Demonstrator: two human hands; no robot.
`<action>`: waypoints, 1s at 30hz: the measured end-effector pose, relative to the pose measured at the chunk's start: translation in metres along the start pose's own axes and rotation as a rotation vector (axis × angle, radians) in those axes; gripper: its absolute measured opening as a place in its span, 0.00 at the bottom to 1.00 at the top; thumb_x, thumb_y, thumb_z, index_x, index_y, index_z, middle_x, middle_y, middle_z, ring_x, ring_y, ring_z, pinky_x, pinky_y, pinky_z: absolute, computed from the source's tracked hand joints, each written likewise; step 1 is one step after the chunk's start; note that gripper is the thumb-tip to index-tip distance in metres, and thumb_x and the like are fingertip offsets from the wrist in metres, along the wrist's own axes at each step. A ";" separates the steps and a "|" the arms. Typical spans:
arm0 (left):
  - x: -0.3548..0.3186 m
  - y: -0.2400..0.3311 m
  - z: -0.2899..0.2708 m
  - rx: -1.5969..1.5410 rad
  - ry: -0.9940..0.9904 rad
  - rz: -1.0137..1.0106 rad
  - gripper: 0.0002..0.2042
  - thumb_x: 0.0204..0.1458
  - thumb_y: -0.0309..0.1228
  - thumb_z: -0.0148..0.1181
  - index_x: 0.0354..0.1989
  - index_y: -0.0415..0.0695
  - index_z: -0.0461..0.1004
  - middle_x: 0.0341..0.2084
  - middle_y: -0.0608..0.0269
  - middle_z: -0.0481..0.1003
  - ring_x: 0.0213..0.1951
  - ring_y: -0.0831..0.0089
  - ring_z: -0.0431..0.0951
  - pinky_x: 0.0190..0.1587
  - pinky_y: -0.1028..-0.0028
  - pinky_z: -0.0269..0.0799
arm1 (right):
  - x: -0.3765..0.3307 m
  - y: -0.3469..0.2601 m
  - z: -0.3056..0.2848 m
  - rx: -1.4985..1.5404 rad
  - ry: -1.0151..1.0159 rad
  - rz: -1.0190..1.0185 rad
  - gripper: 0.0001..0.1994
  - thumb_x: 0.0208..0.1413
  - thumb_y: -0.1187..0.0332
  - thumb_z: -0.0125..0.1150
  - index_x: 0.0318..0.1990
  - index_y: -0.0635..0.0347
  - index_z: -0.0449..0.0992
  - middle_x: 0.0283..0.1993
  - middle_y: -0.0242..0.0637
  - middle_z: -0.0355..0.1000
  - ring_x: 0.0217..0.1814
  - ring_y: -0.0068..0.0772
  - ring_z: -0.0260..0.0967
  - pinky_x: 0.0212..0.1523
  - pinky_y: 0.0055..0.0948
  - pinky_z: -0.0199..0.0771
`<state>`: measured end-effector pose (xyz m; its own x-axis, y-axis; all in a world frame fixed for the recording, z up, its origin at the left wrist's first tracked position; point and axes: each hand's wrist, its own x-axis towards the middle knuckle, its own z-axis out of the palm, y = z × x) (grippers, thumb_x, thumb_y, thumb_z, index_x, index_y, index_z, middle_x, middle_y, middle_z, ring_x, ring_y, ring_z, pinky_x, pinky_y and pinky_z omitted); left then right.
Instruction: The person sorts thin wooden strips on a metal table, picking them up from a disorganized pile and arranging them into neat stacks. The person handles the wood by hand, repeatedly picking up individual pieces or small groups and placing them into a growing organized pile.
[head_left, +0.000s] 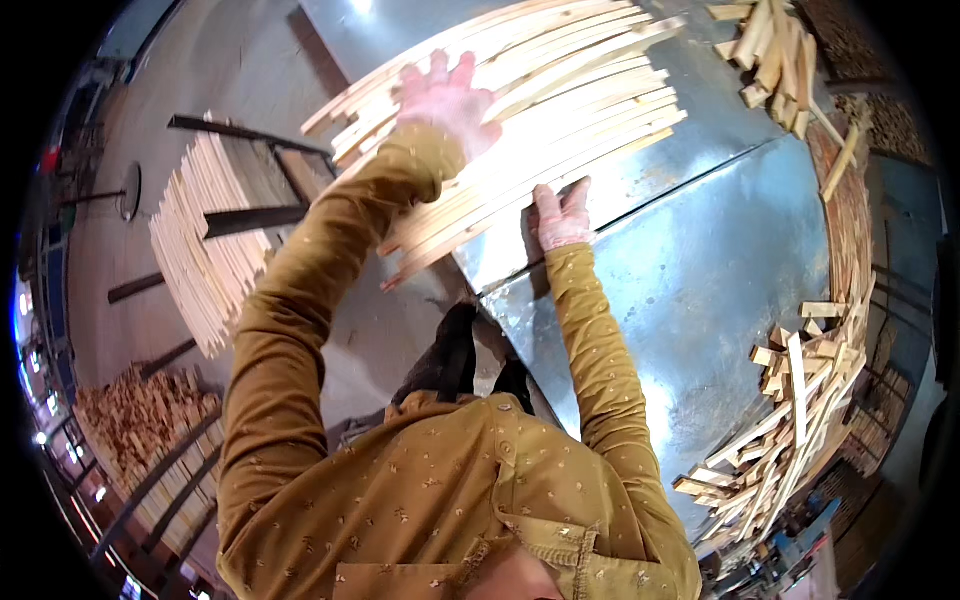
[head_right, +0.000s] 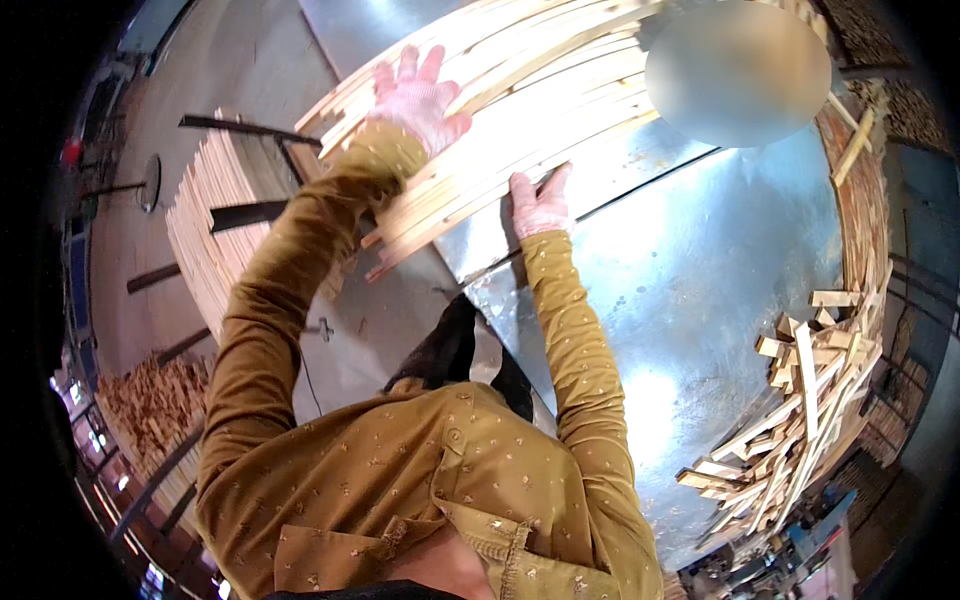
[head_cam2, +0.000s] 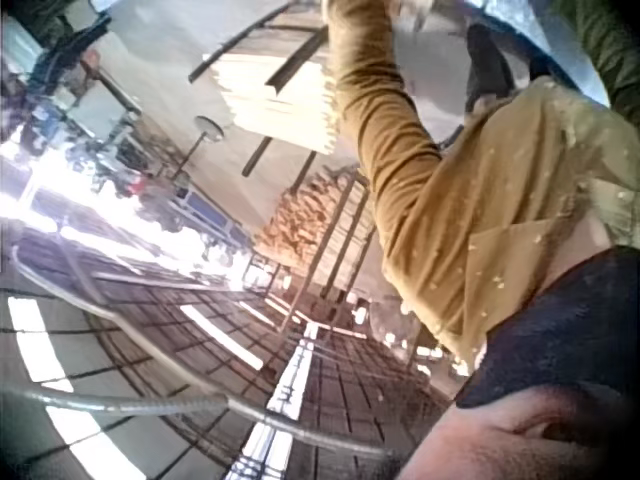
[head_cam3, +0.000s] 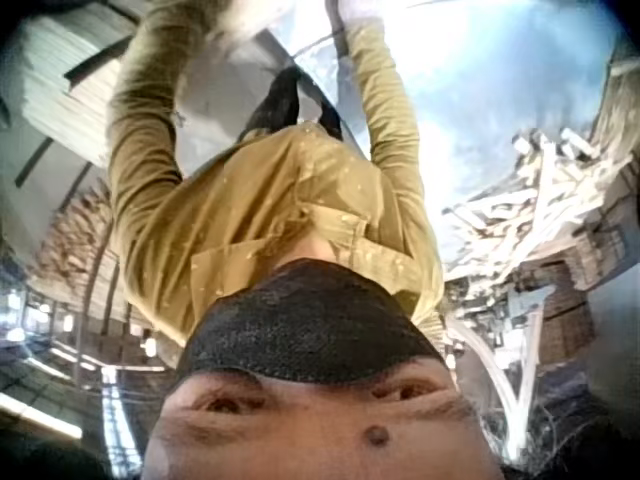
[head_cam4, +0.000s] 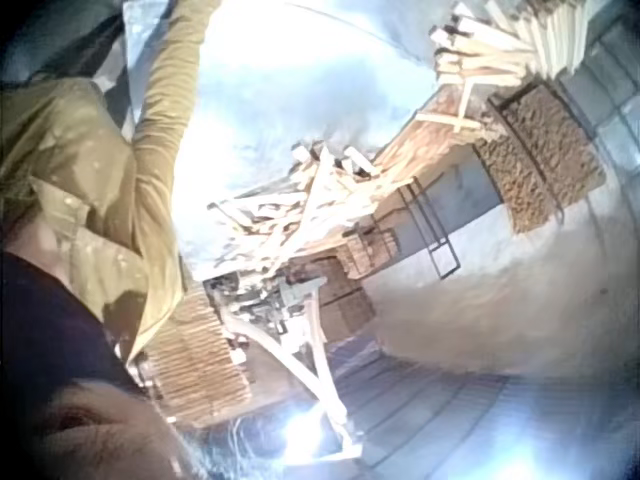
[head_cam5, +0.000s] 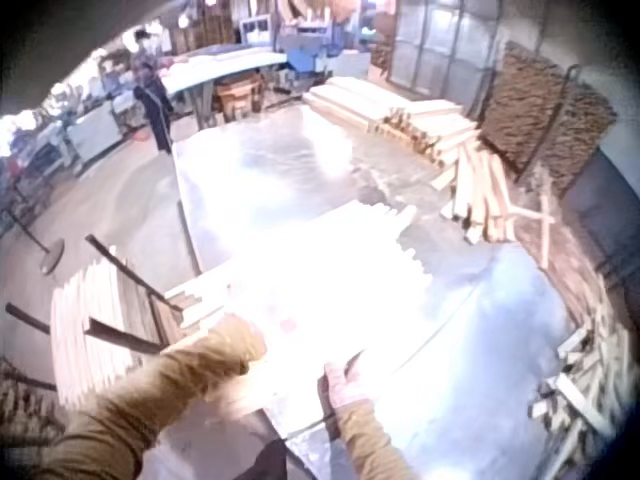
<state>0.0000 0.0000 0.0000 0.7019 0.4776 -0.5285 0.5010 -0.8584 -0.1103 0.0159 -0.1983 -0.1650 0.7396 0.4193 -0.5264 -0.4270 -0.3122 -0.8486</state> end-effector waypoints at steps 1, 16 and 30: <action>0.018 0.001 0.003 0.104 0.025 0.002 0.29 0.57 0.46 0.55 0.67 0.53 0.63 0.73 0.49 0.40 0.73 0.47 0.37 0.70 0.43 0.42 | 0.012 0.005 -0.003 -0.319 0.077 0.013 0.46 0.60 0.56 0.57 0.72 0.70 0.31 0.53 0.53 0.72 0.45 0.47 0.77 0.49 0.33 0.77; -0.048 0.084 0.098 -0.688 0.740 0.441 0.37 0.52 0.36 0.62 0.68 0.37 0.55 0.62 0.46 0.64 0.64 0.57 0.63 0.63 0.61 0.63 | -0.119 -0.006 -0.503 -1.491 0.723 0.142 0.28 0.54 0.66 0.54 0.64 0.51 0.59 0.61 0.41 0.65 0.64 0.46 0.62 0.67 0.43 0.57; -0.197 0.521 0.205 -2.375 -0.614 0.273 0.41 0.55 0.67 0.45 0.59 0.38 0.60 0.54 0.44 0.67 0.52 0.51 0.69 0.52 0.54 0.71 | -0.230 0.028 -0.526 -1.182 -0.256 -0.386 0.11 0.60 0.62 0.53 0.47 0.53 0.72 0.37 0.38 0.76 0.41 0.39 0.76 0.38 0.36 0.78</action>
<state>0.0190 -0.5792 -0.1261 0.8749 -0.0042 -0.4843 0.2430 0.8688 0.4315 0.1079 -0.7516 -0.0401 0.5342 0.7633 -0.3633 0.6137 -0.6457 -0.4543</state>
